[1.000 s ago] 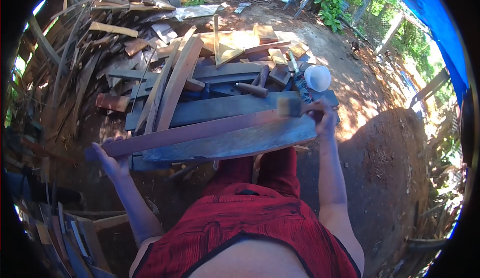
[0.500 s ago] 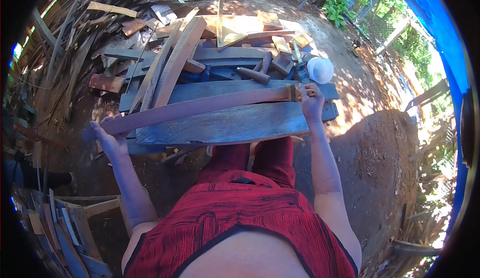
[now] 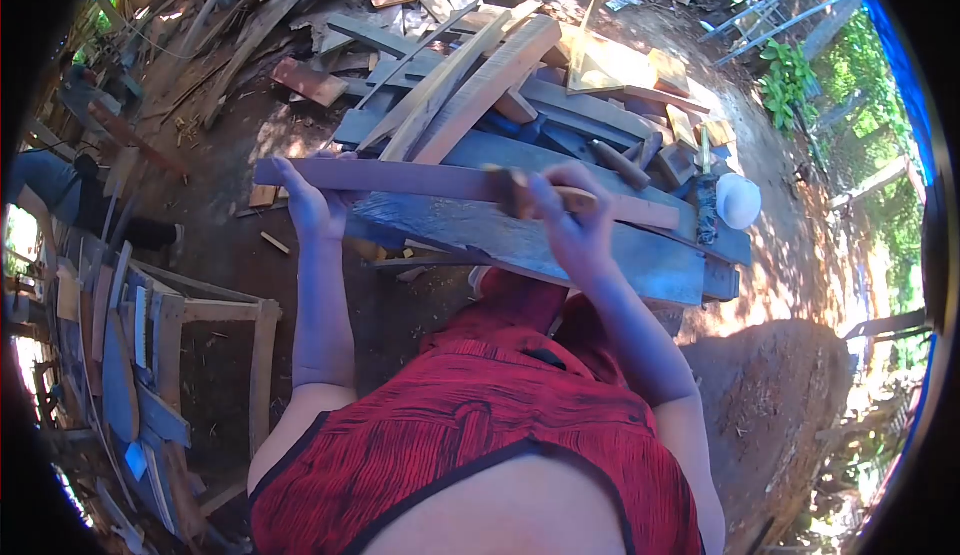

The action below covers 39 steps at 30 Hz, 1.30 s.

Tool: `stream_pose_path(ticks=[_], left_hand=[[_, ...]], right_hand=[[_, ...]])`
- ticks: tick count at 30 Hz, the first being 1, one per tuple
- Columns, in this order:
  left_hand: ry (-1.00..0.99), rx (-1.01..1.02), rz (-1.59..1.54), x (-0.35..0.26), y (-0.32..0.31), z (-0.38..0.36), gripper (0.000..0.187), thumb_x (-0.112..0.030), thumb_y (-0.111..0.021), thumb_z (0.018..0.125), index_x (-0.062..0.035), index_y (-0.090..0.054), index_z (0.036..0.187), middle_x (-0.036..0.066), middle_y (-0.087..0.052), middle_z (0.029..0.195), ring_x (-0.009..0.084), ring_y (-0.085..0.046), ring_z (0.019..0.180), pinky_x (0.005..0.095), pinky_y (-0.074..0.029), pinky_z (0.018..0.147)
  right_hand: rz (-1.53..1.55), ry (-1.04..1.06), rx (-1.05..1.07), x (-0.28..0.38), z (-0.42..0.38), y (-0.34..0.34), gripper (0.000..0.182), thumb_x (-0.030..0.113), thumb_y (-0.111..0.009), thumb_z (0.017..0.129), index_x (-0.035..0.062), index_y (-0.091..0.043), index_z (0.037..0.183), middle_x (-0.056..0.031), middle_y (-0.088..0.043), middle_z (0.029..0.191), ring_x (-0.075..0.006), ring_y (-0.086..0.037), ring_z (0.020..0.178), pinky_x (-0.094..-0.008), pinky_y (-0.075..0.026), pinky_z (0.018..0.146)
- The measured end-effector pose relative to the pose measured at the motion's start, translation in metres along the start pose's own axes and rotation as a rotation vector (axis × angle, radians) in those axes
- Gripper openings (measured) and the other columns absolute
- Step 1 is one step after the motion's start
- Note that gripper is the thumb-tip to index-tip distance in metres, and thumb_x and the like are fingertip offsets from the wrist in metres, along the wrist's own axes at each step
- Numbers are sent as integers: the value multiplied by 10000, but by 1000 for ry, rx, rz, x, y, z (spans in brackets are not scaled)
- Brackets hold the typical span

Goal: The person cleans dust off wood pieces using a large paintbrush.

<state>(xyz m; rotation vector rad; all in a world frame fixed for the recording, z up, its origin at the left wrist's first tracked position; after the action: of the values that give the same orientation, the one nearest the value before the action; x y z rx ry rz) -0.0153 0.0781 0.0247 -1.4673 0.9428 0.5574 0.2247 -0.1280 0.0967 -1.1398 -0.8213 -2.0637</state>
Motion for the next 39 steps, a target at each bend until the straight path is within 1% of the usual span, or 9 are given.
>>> stream_pose_path(ticks=[3,6,11,15,19,22,27,29,39], left_hand=[[-5,16,7,0,-2,-4,707,-703,-261,846,-47,-493,973,176,-621,872,284,-628,670,403,-551,507],[-26,31,7,0,-1,0,701,-692,-261,853,-45,-497,984,179,-621,877,292,-636,704,407,-566,525],[-26,12,-7,2,-5,-4,681,-674,-266,865,-52,-506,1000,184,-624,891,300,-645,746,405,-576,543],[-32,0,0,5,0,0,677,-674,-278,862,-54,-502,1012,189,-628,908,294,-645,770,400,-574,545],[-36,-2,5,8,4,4,666,-667,-293,865,-52,-498,1018,195,-621,935,292,-645,780,400,-576,545],[-33,8,-15,9,5,4,661,-663,-296,866,-53,-502,1011,195,-616,940,289,-644,784,393,-579,548],[-22,26,-1,7,5,2,651,-658,-289,871,-58,-511,995,187,-615,926,284,-642,785,389,-581,548],[-13,11,-8,8,5,1,648,-656,-284,873,-61,-514,988,183,-616,924,281,-641,783,393,-578,546],[-5,12,-4,6,3,-3,634,-642,-252,889,-63,-506,943,173,-612,899,277,-634,762,402,-573,545]], right_hand=[[221,-45,78,11,7,-31,196,160,-631,856,7,-579,745,-49,-563,716,-127,-559,655,-271,-441,588],[500,-132,163,12,13,-36,152,156,-596,884,6,-571,879,-47,-587,806,-128,-609,657,-227,-489,621],[605,-360,-68,-53,1,21,126,142,-612,864,20,-583,852,-66,-595,786,-155,-621,648,-254,-518,617],[432,-399,-378,-95,-13,131,133,132,-625,846,19,-581,792,-85,-594,729,-184,-624,597,-299,-555,518],[140,-389,-636,-132,-30,231,150,132,-648,827,4,-596,770,-71,-603,706,-144,-596,515,-238,-504,435],[-101,-327,-679,-138,-32,270,174,141,-650,826,-4,-589,753,-72,-601,682,-120,-587,500,-207,-472,420],[-541,-267,-607,-128,-28,246,203,178,-643,840,5,-593,746,-36,-582,617,-88,-553,481,-214,-435,466],[-702,-147,-482,-131,-27,220,191,192,-656,827,26,-600,752,-56,-578,655,-137,-554,590,-280,-431,556],[-64,9,-69,-28,-7,26,184,168,-638,851,16,-598,758,-57,-571,719,-137,-552,672,-267,-430,614]])
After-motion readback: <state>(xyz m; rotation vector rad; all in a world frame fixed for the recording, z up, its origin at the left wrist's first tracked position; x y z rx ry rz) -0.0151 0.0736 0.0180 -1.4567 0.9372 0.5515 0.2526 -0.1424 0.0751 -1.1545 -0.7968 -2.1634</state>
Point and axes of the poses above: each hand's wrist, its own z-axis towards the middle knuckle, its own y-axis out of the back of the hand, x = y × z, the point moved 4 cm from there along z, towards the middle knuckle
